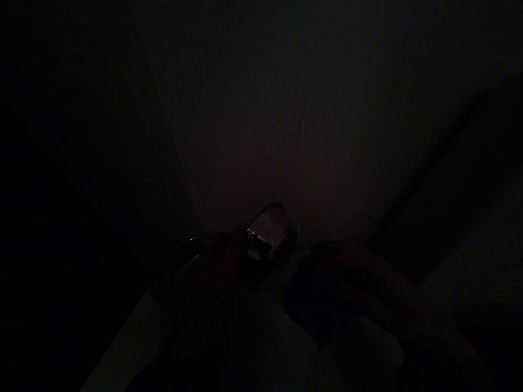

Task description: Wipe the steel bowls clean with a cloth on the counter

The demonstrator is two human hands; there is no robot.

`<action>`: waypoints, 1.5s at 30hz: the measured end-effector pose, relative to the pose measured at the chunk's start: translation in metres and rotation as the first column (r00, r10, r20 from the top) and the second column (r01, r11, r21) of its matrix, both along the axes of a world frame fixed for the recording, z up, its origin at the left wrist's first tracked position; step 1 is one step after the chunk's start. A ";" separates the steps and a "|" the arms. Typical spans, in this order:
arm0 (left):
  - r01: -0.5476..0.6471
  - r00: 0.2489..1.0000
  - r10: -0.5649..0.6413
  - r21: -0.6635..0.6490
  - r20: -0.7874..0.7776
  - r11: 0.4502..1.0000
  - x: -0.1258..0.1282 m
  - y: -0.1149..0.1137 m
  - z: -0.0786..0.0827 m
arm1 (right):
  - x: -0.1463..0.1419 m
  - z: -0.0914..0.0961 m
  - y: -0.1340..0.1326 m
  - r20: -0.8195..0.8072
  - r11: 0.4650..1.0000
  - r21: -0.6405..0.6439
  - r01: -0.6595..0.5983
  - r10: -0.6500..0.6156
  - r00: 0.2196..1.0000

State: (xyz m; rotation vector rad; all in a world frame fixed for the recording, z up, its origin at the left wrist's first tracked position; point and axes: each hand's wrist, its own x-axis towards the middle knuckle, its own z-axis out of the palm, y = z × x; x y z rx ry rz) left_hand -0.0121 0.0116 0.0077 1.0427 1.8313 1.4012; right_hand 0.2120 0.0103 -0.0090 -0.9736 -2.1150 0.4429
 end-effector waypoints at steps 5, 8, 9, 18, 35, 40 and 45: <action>0.144 0.983 -0.136 -0.061 0.122 0.988 0.002 -0.001 0.005 | -0.022 0.006 -0.004 -0.032 0.977 -0.212 0.012 -0.019 0.999; 0.210 0.967 -0.200 -0.051 0.156 0.976 0.002 -0.001 0.006 | -0.038 0.004 0.001 -0.125 0.966 -0.175 0.189 -0.212 0.969; 0.192 0.971 -0.181 -0.057 0.154 0.980 0.002 0.000 0.005 | -0.042 0.002 0.002 -0.145 0.961 -0.120 0.248 -0.264 0.954; 0.103 0.980 -0.089 -0.069 0.180 0.992 0.008 0.000 -0.006 | -0.068 -0.025 0.004 -0.118 0.682 0.561 0.469 -0.495 0.861; 0.105 0.969 -0.098 -0.019 0.229 0.994 0.009 -0.003 0.000 | -0.072 -0.033 0.007 -0.120 0.778 0.452 0.436 -0.431 0.894; 0.139 0.977 -0.141 0.022 0.160 0.990 0.009 -0.004 -0.006 | -0.073 -0.032 -0.001 -0.118 0.733 0.560 0.386 -0.391 0.913; 0.141 0.982 -0.146 0.048 0.120 0.989 0.005 -0.001 -0.009 | -0.072 -0.027 -0.003 0.137 0.739 0.638 0.214 -0.383 0.914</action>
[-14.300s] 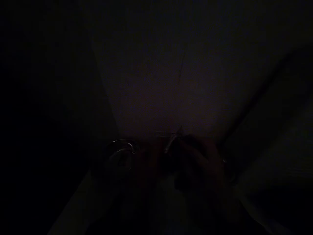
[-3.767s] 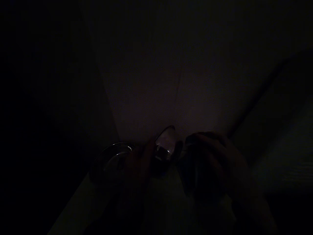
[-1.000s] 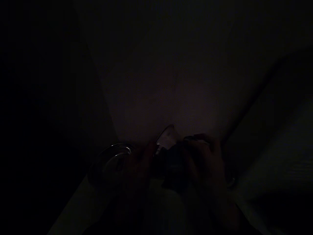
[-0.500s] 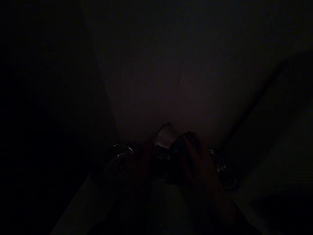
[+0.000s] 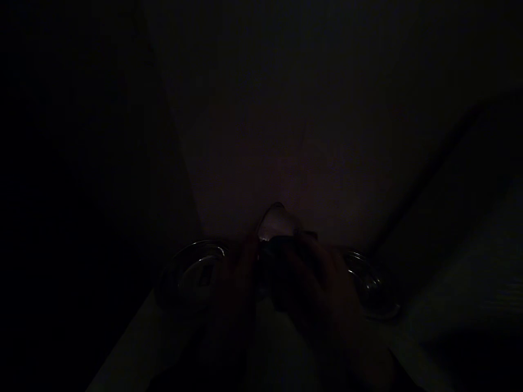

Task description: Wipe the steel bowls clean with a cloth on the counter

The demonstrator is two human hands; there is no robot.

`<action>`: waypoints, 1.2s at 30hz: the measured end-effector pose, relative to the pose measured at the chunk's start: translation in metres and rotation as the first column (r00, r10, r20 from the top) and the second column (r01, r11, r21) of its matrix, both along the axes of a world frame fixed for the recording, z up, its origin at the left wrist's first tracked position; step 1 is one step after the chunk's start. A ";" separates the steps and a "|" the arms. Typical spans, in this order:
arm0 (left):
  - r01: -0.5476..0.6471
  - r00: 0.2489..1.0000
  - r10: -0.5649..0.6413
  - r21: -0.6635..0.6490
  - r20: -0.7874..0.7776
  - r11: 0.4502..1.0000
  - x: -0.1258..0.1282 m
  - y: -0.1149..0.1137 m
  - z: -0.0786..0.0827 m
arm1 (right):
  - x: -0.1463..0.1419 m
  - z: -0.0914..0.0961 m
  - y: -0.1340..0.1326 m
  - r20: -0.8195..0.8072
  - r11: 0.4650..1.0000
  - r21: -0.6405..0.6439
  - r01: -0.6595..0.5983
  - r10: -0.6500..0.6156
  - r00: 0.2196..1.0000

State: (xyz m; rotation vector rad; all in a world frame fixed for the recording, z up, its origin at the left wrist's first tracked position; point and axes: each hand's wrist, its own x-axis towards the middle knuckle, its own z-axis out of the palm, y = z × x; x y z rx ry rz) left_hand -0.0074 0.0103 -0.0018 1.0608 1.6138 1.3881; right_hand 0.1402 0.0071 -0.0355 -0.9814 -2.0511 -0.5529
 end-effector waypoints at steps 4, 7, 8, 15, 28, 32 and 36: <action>-0.058 0.991 0.065 0.068 -0.119 0.996 -0.001 -0.004 -0.002 | 0.002 0.002 0.006 0.097 1.000 -0.009 0.011 -0.010 0.995; -0.083 0.974 0.104 0.109 -0.203 0.991 -0.001 -0.005 0.000 | 0.001 -0.001 0.010 0.105 1.000 -0.005 -0.021 0.021 0.994; -0.085 0.975 0.103 0.094 -0.198 0.992 -0.001 -0.004 0.000 | 0.000 -0.003 0.011 0.099 1.000 -0.008 -0.028 0.029 0.995; -0.050 0.985 0.059 0.059 -0.165 0.997 -0.006 0.006 -0.009 | -0.010 -0.014 0.007 0.077 0.999 0.028 -0.031 0.029 0.997; -0.068 0.997 0.067 -0.033 -0.037 0.997 0.005 -0.002 0.015 | -0.008 -0.008 0.006 -0.003 0.998 0.048 -0.051 0.051 0.999; -0.090 0.995 0.092 -0.048 0.025 0.995 0.004 -0.002 0.015 | -0.010 -0.006 0.003 0.037 0.995 0.091 -0.028 0.025 0.999; 0.039 0.996 -0.036 -0.030 0.082 0.999 0.006 -0.004 0.011 | -0.004 0.001 0.007 -0.017 0.995 0.076 0.069 -0.067 0.998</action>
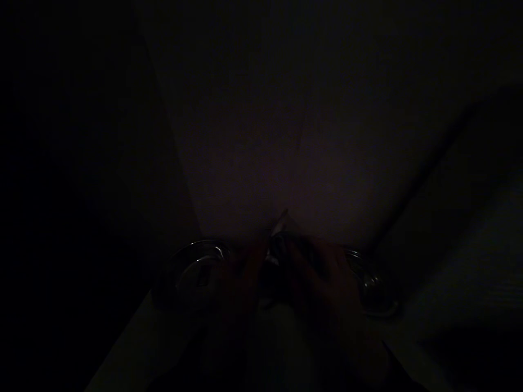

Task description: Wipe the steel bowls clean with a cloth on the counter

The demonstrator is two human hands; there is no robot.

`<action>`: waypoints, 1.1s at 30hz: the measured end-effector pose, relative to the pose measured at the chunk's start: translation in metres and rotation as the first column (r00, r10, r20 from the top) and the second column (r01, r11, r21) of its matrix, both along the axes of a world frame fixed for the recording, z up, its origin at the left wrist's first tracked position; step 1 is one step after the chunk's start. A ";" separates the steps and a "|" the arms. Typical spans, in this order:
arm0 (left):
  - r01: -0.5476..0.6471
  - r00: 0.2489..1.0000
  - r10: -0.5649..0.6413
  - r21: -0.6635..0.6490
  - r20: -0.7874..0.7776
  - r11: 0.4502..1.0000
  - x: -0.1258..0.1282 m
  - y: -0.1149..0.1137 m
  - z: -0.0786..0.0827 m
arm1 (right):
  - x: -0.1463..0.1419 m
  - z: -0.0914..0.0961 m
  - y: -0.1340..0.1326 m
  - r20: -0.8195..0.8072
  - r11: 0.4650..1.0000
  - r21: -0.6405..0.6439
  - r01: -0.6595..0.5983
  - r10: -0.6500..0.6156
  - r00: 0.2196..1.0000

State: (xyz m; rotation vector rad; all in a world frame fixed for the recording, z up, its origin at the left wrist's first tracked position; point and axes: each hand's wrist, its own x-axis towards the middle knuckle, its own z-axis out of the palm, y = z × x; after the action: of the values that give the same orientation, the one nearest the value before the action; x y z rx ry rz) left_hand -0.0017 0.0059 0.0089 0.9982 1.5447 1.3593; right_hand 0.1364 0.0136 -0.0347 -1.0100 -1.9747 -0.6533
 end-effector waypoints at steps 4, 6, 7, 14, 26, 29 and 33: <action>-0.003 1.000 0.003 0.026 -0.017 1.000 -0.001 -0.001 -0.009 | -0.004 0.000 -0.003 0.011 0.999 0.016 -0.036 0.036 0.999; -0.052 0.998 0.056 0.072 -0.041 0.996 -0.003 0.000 -0.014 | -0.011 -0.002 -0.007 0.022 0.993 0.052 -0.102 0.101 0.995; -0.059 0.997 0.063 0.080 -0.044 0.995 -0.003 0.001 -0.016 | -0.013 -0.003 -0.009 0.022 0.990 0.068 -0.125 0.124 0.992; -0.019 0.999 0.018 0.030 0.050 0.999 0.005 0.001 -0.018 | -0.003 0.000 -0.004 -0.036 1.000 0.027 0.012 -0.011 0.999; 0.038 0.995 -0.035 -0.036 0.094 0.999 0.003 -0.003 0.001 | 0.009 0.008 0.003 -0.108 1.000 0.004 -0.026 0.027 0.994; -0.026 0.996 0.030 -0.052 0.085 0.998 0.007 -0.003 0.003 | 0.013 0.009 0.005 -0.138 0.999 -0.028 -0.043 0.038 0.990; -0.058 0.998 0.060 -0.061 0.035 0.996 0.002 -0.001 -0.001 | 0.002 0.006 -0.005 -0.043 0.993 -0.008 -0.119 0.118 0.992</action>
State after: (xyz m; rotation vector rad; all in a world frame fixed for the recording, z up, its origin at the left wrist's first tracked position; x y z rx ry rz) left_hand -0.0001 0.0049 0.0081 0.8927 1.5894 1.3566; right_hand 0.1382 0.0091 -0.0289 -0.8981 -1.9859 -0.5522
